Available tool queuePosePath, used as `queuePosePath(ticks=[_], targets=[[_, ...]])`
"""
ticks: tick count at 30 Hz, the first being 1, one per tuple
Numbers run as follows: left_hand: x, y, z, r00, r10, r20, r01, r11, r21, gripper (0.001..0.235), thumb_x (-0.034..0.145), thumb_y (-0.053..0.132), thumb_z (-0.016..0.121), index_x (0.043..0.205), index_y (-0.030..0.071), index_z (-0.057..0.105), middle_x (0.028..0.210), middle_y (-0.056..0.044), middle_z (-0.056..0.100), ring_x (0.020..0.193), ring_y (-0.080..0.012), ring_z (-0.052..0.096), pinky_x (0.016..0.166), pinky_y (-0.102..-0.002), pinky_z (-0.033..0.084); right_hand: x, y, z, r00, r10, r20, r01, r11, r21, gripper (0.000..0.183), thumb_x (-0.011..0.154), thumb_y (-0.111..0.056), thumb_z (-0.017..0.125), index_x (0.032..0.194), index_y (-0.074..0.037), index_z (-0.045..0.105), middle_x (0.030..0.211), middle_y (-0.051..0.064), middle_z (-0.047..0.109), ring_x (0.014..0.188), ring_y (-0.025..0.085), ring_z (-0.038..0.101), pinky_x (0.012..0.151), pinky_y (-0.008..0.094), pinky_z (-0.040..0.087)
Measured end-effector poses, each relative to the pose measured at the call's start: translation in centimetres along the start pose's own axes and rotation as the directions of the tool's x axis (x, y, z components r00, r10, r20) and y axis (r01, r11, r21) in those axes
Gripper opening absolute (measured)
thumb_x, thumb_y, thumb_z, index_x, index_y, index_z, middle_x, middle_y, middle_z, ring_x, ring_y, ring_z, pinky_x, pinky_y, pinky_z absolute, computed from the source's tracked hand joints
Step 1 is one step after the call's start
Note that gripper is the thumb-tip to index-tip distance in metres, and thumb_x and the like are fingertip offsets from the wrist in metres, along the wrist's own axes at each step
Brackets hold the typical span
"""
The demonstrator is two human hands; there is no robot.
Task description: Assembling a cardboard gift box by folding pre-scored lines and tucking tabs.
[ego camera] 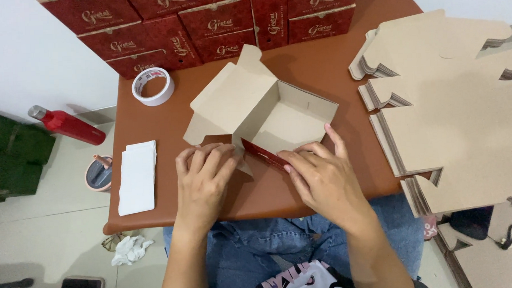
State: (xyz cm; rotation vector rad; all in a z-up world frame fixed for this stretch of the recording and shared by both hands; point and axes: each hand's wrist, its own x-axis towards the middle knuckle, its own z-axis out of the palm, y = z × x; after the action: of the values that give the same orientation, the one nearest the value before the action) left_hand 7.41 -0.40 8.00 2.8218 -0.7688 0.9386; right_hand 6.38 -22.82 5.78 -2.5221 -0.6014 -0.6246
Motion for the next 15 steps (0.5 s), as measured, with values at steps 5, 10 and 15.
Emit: queuePosePath(ticks=[5,10,15], targets=[[1.0,0.5,1.0,0.998,-0.064,0.015,0.066,0.974,-0.219,0.01,0.087,0.01,0.069,0.096,0.012,0.072,0.1,0.0,0.064,0.092,-0.0181,0.057,0.096,-0.038,0.04,-0.3,0.8,1.1,0.999,-0.04,-0.021,0.041,0.999,0.026,0.035,0.082,-0.008,0.072,0.117,-0.011,0.074,0.091,0.003,0.075,0.096,0.017,0.061,0.12,0.058,0.021],[0.8,0.9,2.2,0.976,-0.217,-0.029,0.191,0.91,-0.367,0.01,0.083,0.002,0.074,0.091,0.008,0.075,0.092,-0.003,0.065,0.086,-0.0181,0.058,0.09,-0.034,0.043,-0.2,1.0,1.0,0.998,-0.058,-0.028,0.059,0.996,0.061,0.035,0.08,-0.007,0.073,0.115,-0.011,0.075,0.087,0.003,0.073,0.093,0.017,0.061,0.118,0.056,0.024],[0.9,1.3,2.4,0.975,-0.215,-0.053,0.176,0.899,-0.401,0.01,0.081,0.0,0.075,0.089,0.006,0.075,0.087,-0.002,0.065,0.081,-0.0183,0.057,0.093,-0.036,0.042,-0.5,1.4,1.4,0.999,-0.044,-0.006,0.044,0.992,0.118,0.033,0.081,-0.008,0.074,0.114,-0.014,0.076,0.086,0.002,0.072,0.093,0.017,0.06,0.119,0.058,0.023]])
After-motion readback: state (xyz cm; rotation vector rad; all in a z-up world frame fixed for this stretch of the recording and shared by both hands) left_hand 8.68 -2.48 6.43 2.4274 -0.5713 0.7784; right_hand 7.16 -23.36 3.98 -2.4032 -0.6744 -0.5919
